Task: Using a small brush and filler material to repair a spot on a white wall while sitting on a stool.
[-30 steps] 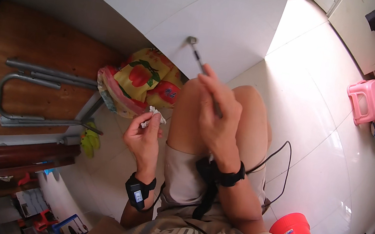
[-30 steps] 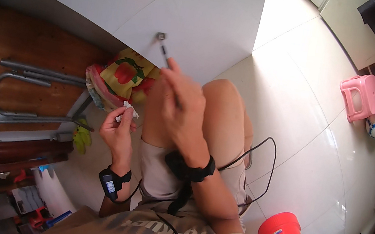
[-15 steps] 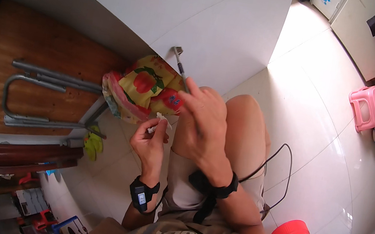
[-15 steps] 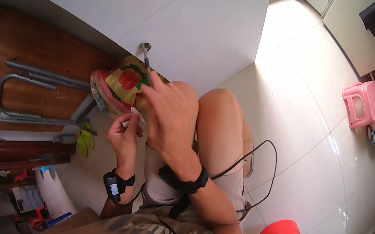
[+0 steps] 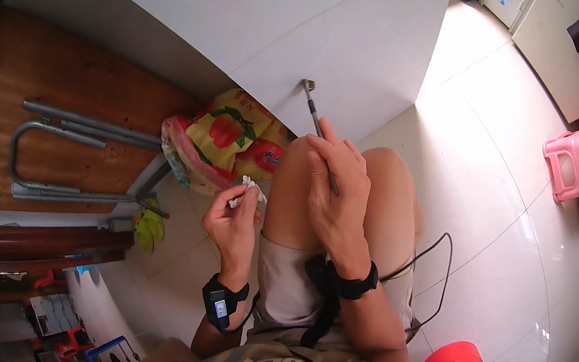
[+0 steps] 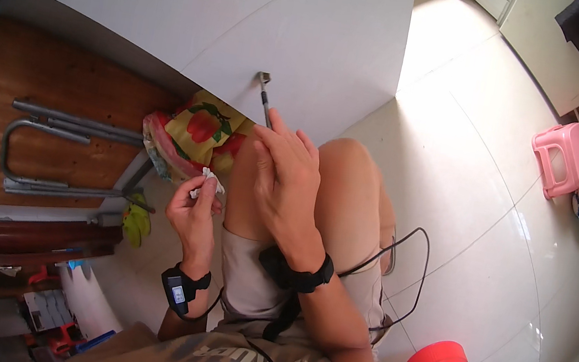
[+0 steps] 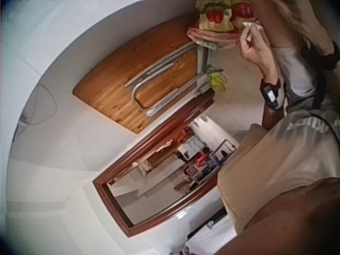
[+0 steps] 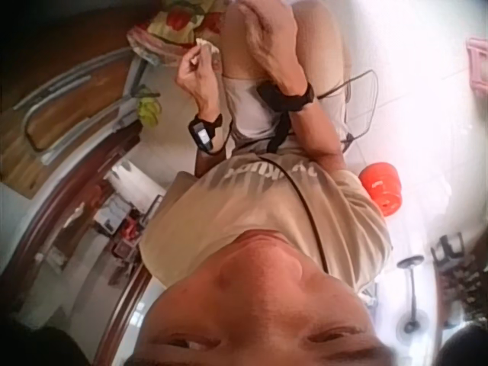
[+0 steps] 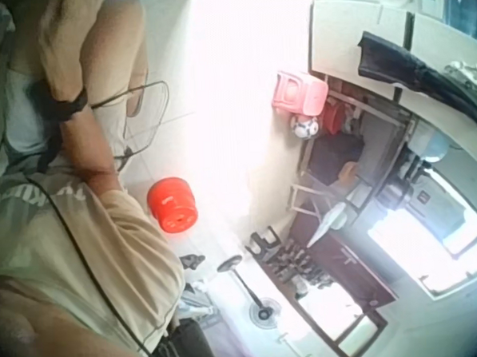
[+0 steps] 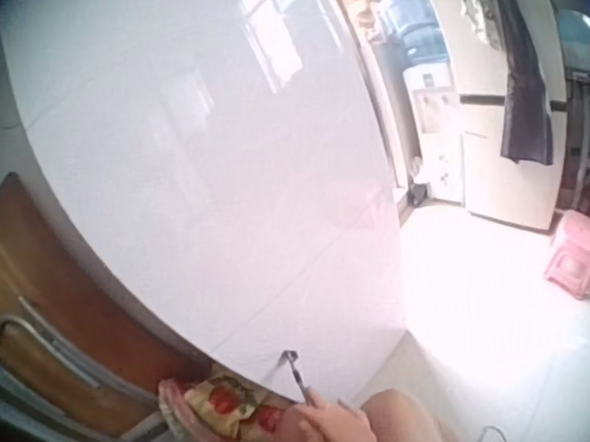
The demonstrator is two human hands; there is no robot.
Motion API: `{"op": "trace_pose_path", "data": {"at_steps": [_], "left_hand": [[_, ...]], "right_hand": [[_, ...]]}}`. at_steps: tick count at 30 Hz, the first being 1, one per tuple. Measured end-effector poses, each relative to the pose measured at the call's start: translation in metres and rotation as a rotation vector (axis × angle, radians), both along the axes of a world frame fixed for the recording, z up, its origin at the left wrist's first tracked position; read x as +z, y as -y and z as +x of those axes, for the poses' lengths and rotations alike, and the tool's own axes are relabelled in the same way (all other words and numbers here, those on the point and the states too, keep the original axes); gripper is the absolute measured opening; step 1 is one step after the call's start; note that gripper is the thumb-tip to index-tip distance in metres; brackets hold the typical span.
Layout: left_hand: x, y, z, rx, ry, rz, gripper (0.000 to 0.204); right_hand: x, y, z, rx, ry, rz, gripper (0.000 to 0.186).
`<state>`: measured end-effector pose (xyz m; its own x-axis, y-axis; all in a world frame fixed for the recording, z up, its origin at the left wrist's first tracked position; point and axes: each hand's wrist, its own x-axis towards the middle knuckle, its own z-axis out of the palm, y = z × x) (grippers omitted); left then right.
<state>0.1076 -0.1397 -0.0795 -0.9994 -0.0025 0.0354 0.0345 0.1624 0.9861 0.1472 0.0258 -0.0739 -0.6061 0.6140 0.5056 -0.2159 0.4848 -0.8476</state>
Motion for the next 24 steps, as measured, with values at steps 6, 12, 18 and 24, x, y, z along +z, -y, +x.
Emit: {"op": "trace_pose_path", "data": {"at_steps": [6,12,18,24], "left_hand": [[-0.001,0.001,0.001,-0.005,0.034,-0.003,0.016],[-0.005,0.004,0.0,-0.001,0.025,0.001,0.018],[-0.002,-0.002,0.002,0.005,0.035,0.018,0.019],[-0.003,0.003,0.001,0.003,0.045,0.02,0.018]], "right_hand": [[0.015,0.012,0.0,0.037,-0.05,-0.015,0.019],[0.016,0.018,-0.001,0.074,-0.024,-0.073,0.013],[-0.004,0.002,-0.004,0.003,0.051,-0.108,0.016],[0.01,0.013,-0.004,0.02,-0.053,-0.04,0.016]]}}
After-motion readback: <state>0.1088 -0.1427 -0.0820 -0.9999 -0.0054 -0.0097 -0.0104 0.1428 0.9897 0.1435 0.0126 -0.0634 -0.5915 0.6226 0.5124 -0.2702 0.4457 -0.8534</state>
